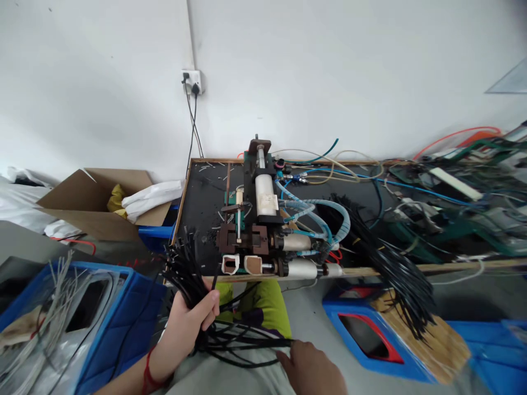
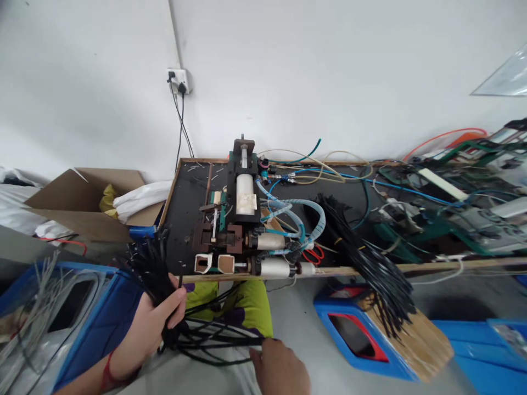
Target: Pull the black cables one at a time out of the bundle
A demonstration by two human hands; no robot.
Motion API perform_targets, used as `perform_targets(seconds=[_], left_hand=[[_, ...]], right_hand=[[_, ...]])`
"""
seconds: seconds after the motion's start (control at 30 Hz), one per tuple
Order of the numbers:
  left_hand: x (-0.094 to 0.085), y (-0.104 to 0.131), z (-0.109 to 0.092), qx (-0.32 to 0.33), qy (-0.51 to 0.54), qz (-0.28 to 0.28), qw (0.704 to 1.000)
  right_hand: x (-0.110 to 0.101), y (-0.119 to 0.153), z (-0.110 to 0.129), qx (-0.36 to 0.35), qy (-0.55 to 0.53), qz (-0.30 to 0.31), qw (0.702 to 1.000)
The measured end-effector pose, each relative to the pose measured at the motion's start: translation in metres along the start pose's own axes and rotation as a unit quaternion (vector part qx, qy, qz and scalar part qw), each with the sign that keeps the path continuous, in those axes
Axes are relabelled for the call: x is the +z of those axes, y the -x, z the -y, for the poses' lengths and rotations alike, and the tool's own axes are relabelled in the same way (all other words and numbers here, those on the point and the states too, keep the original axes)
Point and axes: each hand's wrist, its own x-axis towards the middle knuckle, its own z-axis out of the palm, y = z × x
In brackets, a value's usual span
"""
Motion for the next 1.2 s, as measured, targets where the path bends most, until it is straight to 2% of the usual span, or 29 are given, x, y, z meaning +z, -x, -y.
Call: perform_targets(seconds=[0.07,0.1,0.13,0.23,0.3,0.33,0.4,0.5,0.57,0.63,0.7,0.73,0.8,0.9,1.2], left_hand=[[0.001,0.001,0.002,-0.014,-0.010,0.010,1.000],[0.003,0.001,0.002,-0.020,-0.014,0.012,1.000],[0.004,0.002,0.003,-0.025,-0.020,0.016,0.999],[0.009,0.003,0.004,-0.039,-0.051,0.033,0.997],[0.011,0.005,0.005,-0.040,-0.077,0.048,0.995],[0.012,0.005,0.005,-0.038,-0.083,0.052,0.994],[0.011,0.006,0.005,-0.034,-0.070,0.047,0.996],[0.009,0.004,0.001,-0.007,-0.047,0.017,0.999],[0.007,0.001,-0.002,0.014,-0.046,-0.014,0.999],[0.007,-0.002,-0.005,0.015,-0.028,-0.028,0.999],[0.007,-0.005,-0.006,0.004,0.006,-0.023,1.000],[0.008,-0.006,-0.006,0.000,0.018,-0.018,1.000],[0.010,-0.007,-0.007,-0.007,0.034,-0.016,0.999],[0.009,-0.009,-0.007,-0.021,0.053,-0.019,0.998],[0.007,-0.011,0.000,-0.041,0.090,0.052,0.994]], right_hand=[[-0.012,-0.003,0.011,0.006,0.108,-0.030,0.994],[-0.012,-0.007,0.026,-0.015,0.109,-0.027,0.994],[-0.009,-0.012,0.045,-0.054,0.064,-0.030,0.996],[0.015,-0.026,0.107,-0.159,-0.107,0.081,0.978],[0.035,-0.030,0.132,-0.180,-0.177,0.102,0.962],[0.043,-0.030,0.137,-0.177,-0.213,0.105,0.955],[0.056,-0.028,0.134,-0.152,-0.297,0.104,0.937],[0.064,-0.025,0.113,-0.112,-0.423,0.066,0.897],[0.064,-0.022,0.100,-0.086,-0.441,0.035,0.893],[0.064,-0.019,0.093,-0.080,-0.364,0.042,0.927],[0.065,-0.016,0.092,-0.122,-0.240,0.062,0.961],[0.065,-0.015,0.093,-0.156,-0.185,0.067,0.968],[0.066,-0.014,0.094,-0.218,-0.119,0.071,0.966],[0.068,-0.015,0.094,-0.258,-0.083,0.073,0.960],[0.073,-0.022,0.088,-0.248,-0.101,0.046,0.962]])
